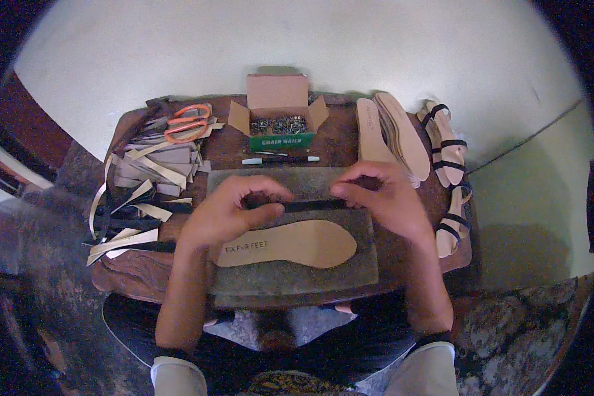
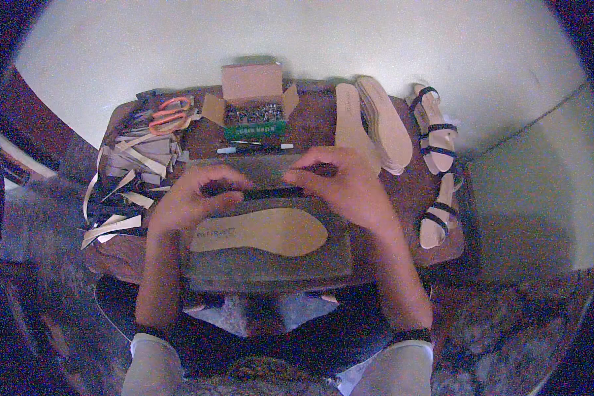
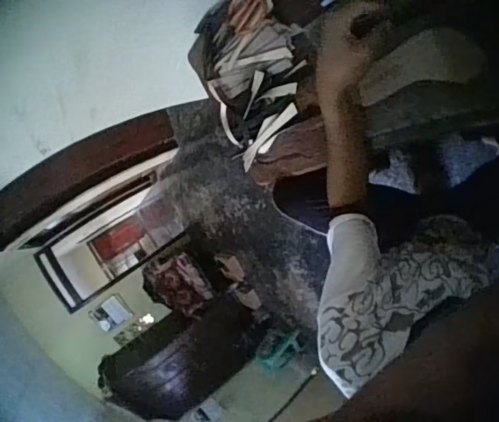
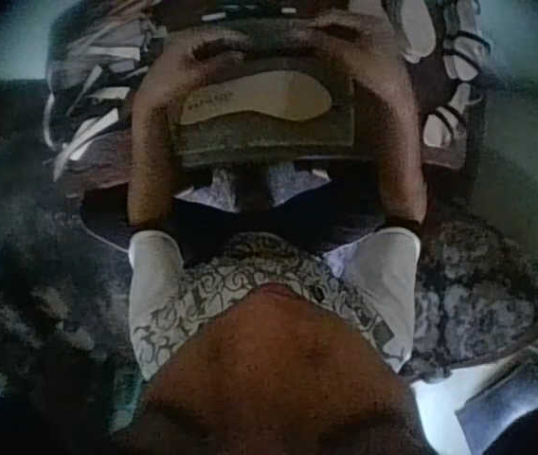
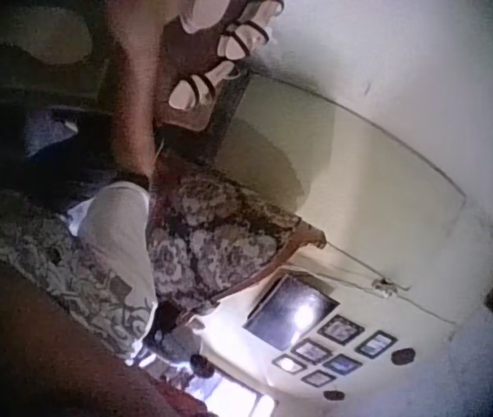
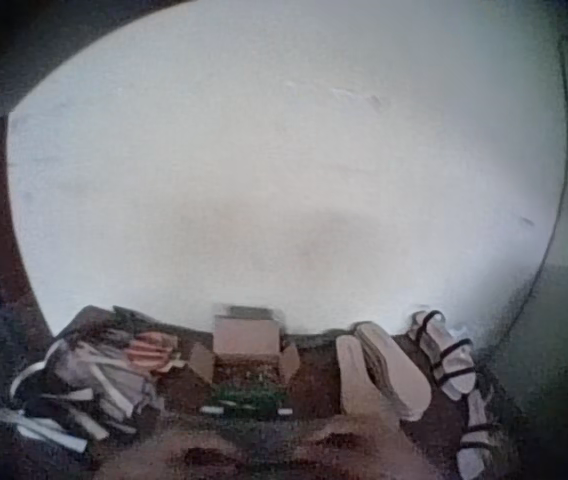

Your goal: The person assembles sandals by attaching black straps to beige soles using nails from a box. They position the straps, insert nails, and secure them to the soles, then place the finished sandals on the table.

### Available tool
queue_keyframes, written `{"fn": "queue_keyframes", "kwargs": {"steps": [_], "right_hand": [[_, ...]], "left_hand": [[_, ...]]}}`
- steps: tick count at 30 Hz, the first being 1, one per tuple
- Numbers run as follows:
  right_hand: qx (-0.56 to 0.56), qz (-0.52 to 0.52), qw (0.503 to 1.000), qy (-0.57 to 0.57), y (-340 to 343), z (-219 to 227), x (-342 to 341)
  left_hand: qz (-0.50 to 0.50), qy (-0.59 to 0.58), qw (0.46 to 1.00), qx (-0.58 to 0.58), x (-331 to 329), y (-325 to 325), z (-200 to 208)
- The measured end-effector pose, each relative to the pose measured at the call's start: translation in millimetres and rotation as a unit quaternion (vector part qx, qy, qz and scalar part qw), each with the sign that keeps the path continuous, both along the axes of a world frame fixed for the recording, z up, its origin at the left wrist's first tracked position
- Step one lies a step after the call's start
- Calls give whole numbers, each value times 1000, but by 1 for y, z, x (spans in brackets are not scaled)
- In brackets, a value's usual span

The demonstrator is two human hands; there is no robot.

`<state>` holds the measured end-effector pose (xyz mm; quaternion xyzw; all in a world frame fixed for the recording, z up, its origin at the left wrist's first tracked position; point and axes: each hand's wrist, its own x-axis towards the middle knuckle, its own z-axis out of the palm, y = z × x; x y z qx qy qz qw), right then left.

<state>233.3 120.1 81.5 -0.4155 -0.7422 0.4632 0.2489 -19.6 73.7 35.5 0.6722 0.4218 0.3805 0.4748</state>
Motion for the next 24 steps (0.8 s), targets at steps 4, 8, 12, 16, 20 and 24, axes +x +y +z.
{"fn": "queue_keyframes", "kwargs": {"steps": [4, 8, 12, 16, 20, 24], "right_hand": [[37, -92, 988, 120, -12, 18, 27], [34, -173, 976, 126, -3, 8, 60], [96, -61, 990, 83, -4, -27, 44], [60, 30, 982, 177, -8, -38, 11], [124, 38, 982, 140, -9, -36, 12], [51, -43, 985, 156, -11, -34, 15]], "left_hand": [[50, -106, 991, -61, -4, 3, -1], [150, -297, 933, -133, 1, 4, -6], [133, -350, 909, -183, 14, 4, -6], [110, -366, 892, -243, 46, -7, -6], [56, -358, 895, -259, 53, -10, -16], [139, -187, 951, -204, 63, -18, -18]]}}
